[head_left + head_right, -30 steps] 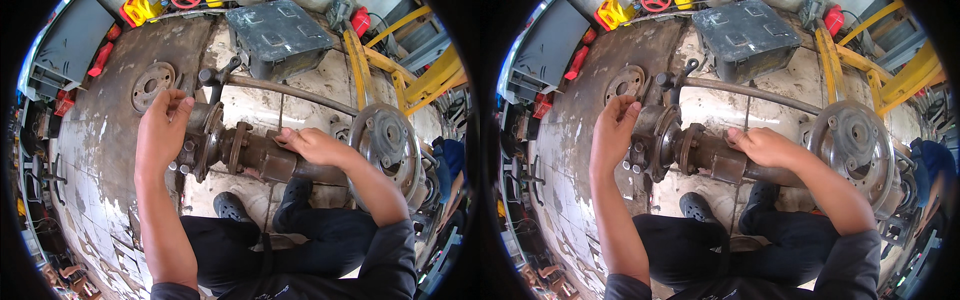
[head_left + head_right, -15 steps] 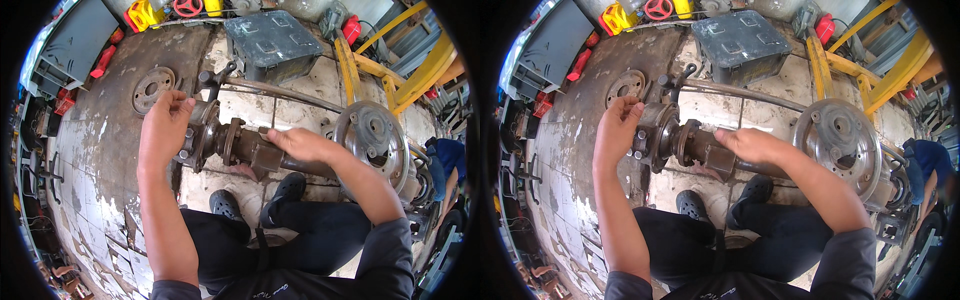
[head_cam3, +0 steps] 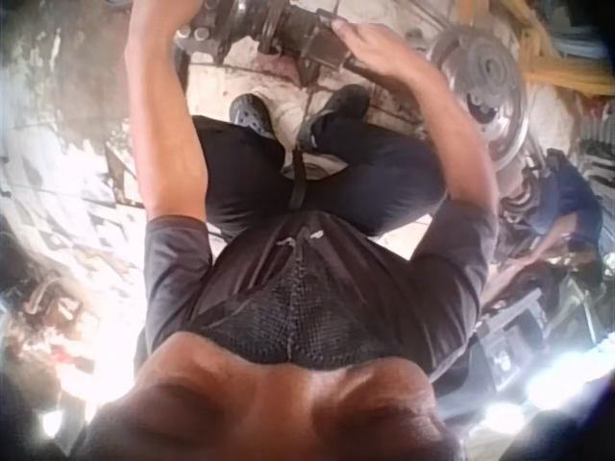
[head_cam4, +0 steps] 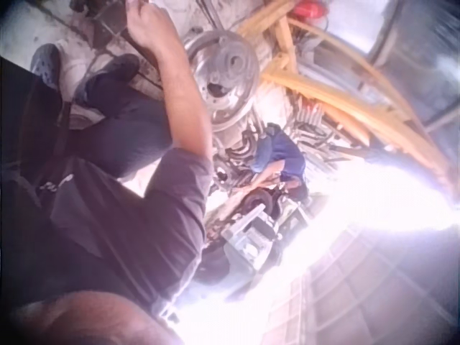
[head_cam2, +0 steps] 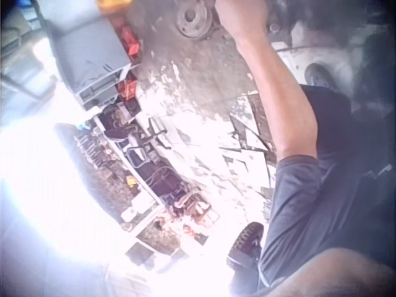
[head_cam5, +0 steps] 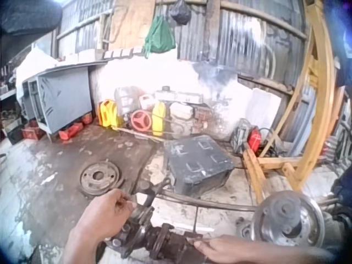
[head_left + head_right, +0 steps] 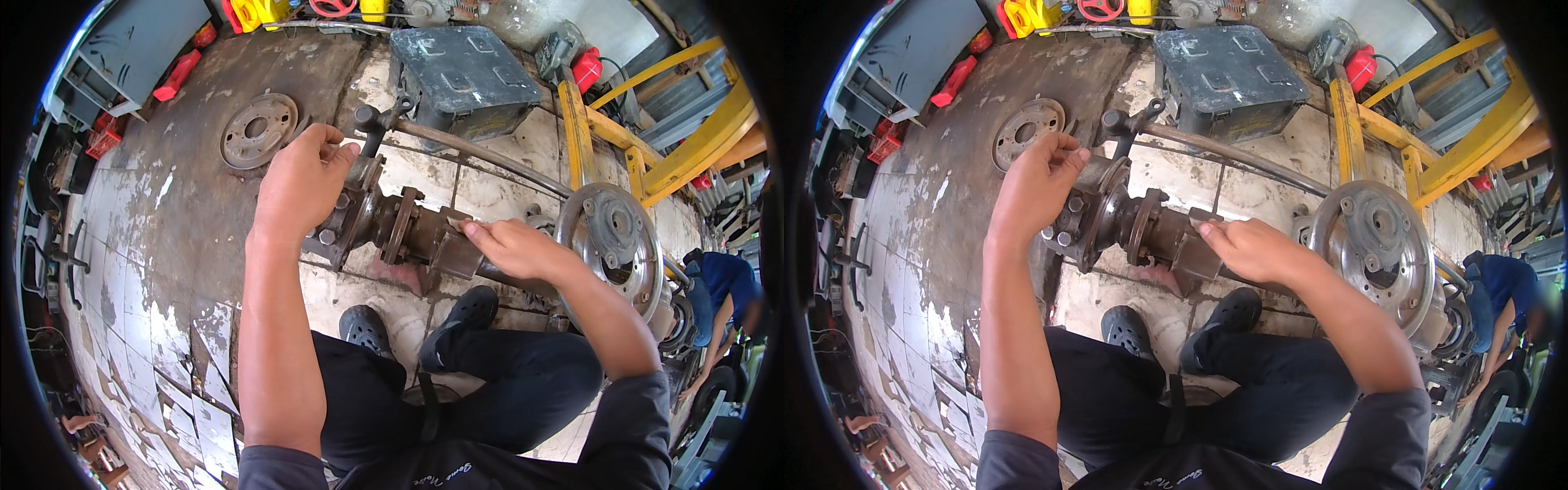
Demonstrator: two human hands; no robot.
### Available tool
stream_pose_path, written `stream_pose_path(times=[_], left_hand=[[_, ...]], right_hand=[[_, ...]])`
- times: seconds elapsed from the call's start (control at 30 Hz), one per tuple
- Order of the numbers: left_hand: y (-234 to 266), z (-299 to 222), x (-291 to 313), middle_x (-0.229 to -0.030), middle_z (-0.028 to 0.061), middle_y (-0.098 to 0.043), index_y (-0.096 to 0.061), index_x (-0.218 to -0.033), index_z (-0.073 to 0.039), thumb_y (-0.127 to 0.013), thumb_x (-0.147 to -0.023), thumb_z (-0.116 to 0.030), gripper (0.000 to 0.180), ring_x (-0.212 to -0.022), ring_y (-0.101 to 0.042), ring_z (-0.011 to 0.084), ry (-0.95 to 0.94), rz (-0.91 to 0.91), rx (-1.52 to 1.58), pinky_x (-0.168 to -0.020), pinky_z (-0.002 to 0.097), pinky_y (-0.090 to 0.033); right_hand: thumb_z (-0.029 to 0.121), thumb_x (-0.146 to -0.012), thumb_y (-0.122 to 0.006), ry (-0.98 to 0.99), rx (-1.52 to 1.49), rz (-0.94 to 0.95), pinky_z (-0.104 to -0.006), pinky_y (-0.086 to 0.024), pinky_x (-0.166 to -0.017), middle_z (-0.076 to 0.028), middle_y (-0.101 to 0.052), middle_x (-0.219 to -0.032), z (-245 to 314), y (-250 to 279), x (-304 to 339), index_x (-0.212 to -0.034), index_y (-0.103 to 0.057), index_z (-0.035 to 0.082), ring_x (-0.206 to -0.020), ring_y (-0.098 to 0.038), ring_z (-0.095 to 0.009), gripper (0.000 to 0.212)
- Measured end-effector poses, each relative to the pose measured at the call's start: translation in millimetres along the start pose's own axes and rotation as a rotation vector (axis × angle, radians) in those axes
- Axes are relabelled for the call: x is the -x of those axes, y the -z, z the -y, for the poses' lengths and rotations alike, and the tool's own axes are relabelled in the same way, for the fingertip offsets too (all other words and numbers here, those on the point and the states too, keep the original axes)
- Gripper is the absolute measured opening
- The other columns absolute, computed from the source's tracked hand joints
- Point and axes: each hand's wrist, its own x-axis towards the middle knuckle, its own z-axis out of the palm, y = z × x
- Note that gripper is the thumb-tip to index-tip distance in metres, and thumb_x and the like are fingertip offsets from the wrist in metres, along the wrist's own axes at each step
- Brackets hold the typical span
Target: The person manipulates a vehicle axle assembly, repeatedly rotating and adjusting a central hub or bearing component with both hands. The person holds the axle steady while turning the hub, occasionally repositioning their grip.
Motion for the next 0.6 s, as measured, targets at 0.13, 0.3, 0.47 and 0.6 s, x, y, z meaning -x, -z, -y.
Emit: stream_pose_path(times=[0.13, 0.3, 0.47, 0.6], left_hand=[[3.1, -0.9, -1.1, -0.098, 0.0152, -0.068, -0.062, -0.113, 0.001, -0.064, -0.092, -0.029, 0.037, -0.092, -0.064, 0.0240, 0.037, 0.029, -0.015, -0.083, 0.0354, -0.049], [2.6, 11.0, 0.7, -0.109, 0.0179, -0.067, -0.058, -0.121, 0.001, -0.064, -0.092, -0.033, 0.046, -0.102, -0.064, 0.0276, 0.041, 0.099, -0.089, -0.089, 0.0373, -0.048], [-3.2, 15.0, -5.1, -0.125, 0.0223, -0.061, -0.055, -0.127, 0.001, -0.061, -0.093, -0.037, 0.051, -0.118, -0.058, 0.0329, 0.068, 0.161, -0.164, -0.097, 0.0394, -0.045], [-4.5, 22.0, -2.5, -0.128, 0.0192, -0.058, -0.057, -0.128, -0.004, -0.055, -0.095, -0.041, 0.050, -0.120, -0.055, 0.0347, 0.077, 0.191, -0.199, -0.099, 0.0441, -0.043]], right_hand=[[0.048, -0.103, -0.024, 0.060, 0.016, -0.157, -0.0468, -0.045, -0.095, -0.028, -0.065, -0.108, -3.7, -20.7, -14.4, -0.132, -0.053, 0.003, -0.106, -0.059, -0.045, 0.062], [0.048, -0.103, -0.023, -0.015, -0.003, -0.085, -0.0472, -0.043, -0.097, -0.028, -0.063, -0.113, 11.3, -13.0, -0.4, -0.132, -0.053, 0.003, -0.108, -0.057, -0.045, 0.061], [0.050, -0.103, -0.020, 0.020, 0.046, -0.138, -0.0483, -0.044, -0.095, -0.029, -0.064, -0.107, 3.0, -18.8, -14.7, -0.132, -0.053, 0.004, -0.104, -0.058, -0.046, 0.064], [0.051, -0.103, -0.018, -0.060, 0.065, -0.027, -0.0500, -0.045, -0.092, -0.030, -0.065, -0.098, 12.2, -6.9, -4.9, -0.110, -0.063, 0.000, -0.100, -0.059, -0.047, 0.069]])
